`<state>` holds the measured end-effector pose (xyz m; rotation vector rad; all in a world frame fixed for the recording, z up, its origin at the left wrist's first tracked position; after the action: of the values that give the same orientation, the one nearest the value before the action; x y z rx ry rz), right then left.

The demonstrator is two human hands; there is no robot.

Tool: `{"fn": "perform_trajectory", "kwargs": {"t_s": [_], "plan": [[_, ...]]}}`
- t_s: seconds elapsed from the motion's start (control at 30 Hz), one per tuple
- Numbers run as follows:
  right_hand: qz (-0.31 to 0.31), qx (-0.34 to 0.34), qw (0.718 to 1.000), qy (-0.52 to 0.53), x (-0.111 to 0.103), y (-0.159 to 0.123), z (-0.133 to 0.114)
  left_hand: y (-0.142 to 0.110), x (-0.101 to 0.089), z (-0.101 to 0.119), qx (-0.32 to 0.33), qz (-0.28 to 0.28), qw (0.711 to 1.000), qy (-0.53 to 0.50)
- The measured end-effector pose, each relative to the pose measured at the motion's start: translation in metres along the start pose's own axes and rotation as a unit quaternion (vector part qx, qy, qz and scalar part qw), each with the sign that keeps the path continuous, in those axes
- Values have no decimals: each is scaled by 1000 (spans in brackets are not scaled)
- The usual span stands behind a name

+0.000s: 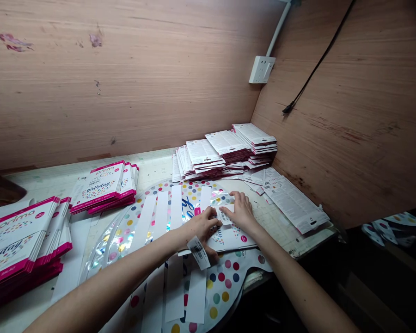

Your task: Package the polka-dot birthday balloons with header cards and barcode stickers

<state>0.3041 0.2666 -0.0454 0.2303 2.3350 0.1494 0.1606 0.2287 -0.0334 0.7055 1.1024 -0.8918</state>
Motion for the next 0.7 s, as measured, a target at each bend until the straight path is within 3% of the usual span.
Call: {"fn": "perform_trajectory", "kwargs": {"t_s": [0.1,0.27,0.4,0.53,0.7], "plan": [[-16,-19,999,-23,-10,-20,-6,-1,0,2,-3,3,1000,4],[-21,-74,994,-75,-38,-80,-20,2,-8,0,0,-6,1000,-6],[-53,-157,982,-96,-32,-121,-26,23,-22,-17,-62,-32,998,9],[27,-227,962,-146,-27,-135,-18,50,-25,-33,-143,-106,983,43],[90,-343,923,-149,-25,-143,-13,62,-33,-40,-209,-127,968,-52]]}}
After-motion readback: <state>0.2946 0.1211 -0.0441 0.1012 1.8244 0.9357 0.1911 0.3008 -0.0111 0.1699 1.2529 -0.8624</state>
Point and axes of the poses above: each hand's wrist, its own y-axis towards the middle knuckle, its own x-axis out of the palm, z = x × y, the point moved 9 cm from there along y, towards the middle knuckle, and after that the axes turned 14 degrees about y, right-handed, at the moved point
